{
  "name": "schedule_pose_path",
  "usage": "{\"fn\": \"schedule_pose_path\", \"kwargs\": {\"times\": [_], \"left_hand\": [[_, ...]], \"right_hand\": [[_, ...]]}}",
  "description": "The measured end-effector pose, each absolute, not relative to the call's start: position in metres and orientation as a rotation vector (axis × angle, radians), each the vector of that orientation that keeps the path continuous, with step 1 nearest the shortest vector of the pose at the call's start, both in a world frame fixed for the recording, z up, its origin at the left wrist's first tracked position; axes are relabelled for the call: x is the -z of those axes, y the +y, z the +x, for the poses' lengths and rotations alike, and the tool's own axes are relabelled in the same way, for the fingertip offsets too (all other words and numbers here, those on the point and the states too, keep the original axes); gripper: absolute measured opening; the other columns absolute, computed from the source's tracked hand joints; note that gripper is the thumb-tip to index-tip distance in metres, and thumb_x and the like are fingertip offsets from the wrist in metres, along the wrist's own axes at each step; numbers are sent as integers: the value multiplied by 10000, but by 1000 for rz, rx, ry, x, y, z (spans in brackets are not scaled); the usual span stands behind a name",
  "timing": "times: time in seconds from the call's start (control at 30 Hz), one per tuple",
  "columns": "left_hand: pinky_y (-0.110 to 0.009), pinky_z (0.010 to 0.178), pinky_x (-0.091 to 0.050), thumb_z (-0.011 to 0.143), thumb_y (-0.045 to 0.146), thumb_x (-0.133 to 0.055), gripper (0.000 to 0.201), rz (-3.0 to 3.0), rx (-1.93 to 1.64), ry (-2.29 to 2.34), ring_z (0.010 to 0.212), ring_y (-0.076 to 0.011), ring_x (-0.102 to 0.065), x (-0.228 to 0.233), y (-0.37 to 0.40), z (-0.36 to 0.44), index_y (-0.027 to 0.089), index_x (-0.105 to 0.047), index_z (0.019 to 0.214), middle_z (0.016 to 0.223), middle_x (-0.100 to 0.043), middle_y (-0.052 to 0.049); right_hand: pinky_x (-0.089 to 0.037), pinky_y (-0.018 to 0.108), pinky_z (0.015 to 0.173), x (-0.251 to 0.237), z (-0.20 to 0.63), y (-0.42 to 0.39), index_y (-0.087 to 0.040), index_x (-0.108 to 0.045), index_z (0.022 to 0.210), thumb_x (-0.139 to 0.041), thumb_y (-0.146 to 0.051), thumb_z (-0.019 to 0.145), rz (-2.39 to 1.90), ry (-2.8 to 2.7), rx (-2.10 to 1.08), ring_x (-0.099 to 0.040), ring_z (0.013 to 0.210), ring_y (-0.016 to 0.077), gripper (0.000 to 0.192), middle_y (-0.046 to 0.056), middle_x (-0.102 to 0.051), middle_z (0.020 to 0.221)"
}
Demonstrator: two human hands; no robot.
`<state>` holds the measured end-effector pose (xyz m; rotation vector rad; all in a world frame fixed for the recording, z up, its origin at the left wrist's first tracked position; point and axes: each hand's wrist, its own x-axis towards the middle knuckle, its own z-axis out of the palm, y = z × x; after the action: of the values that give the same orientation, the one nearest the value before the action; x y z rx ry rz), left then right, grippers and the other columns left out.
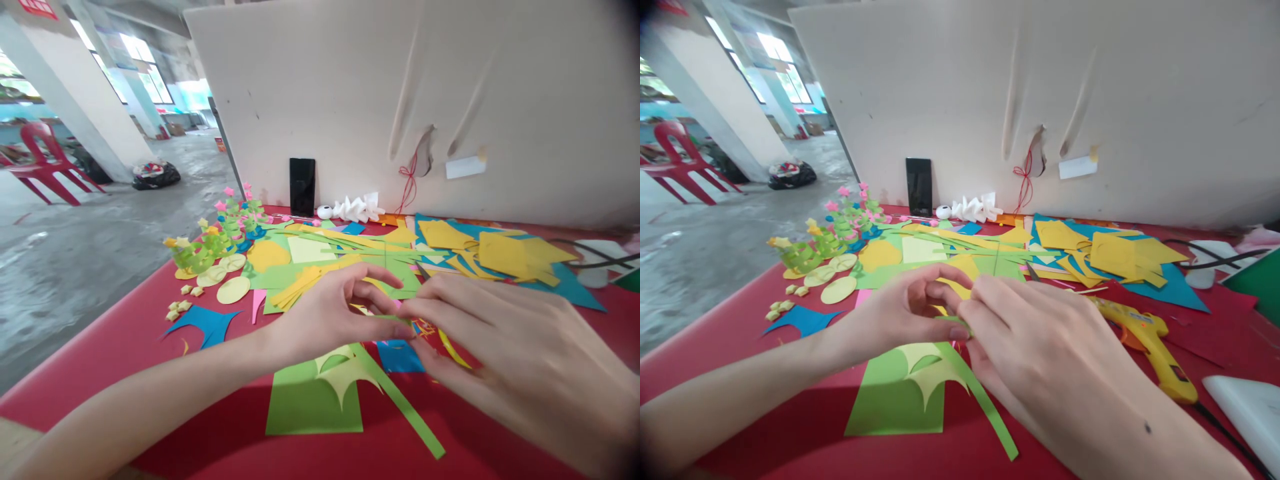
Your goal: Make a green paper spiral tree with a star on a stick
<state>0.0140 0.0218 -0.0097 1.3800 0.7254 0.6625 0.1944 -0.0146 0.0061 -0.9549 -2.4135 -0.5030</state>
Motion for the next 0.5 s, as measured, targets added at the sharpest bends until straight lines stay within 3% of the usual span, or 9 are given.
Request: {"fn": "schedule_pose_path", "kwargs": {"times": [0.13, 0.27, 0.5], "left_hand": [[-266, 701, -457, 657, 197, -731, 392, 1384, -666, 723, 734, -125, -599, 9, 22, 14, 178, -539, 999, 776, -630, -8], [-262, 720, -466, 654, 142, -728, 394, 1278, -674, 656, 704, -105, -607, 7, 22, 12, 192, -554, 1005, 765, -624, 19], [-235, 724, -467, 675, 177, -728, 303, 1203, -650, 546, 712, -106, -633, 10, 22, 8, 224, -643, 963, 792, -667, 21]], "right_hand": [[-408, 280, 586, -5, 201, -10, -216, -540, 996, -489, -182, 808, -958, -2497, 211, -589, 774, 169, 197, 11, -609, 900], [-438, 279, 699, -6, 204, -8, -274, -547, 1019, -552, -234, 795, -1028, -2436, -118, -579, 898, 161, 227, -13, -612, 1002], [-444, 212, 575, -12, 206, -5, -290, -579, 954, -617, -242, 776, -942, -2398, -270, -567, 691, 98, 188, -42, -606, 825]]}}
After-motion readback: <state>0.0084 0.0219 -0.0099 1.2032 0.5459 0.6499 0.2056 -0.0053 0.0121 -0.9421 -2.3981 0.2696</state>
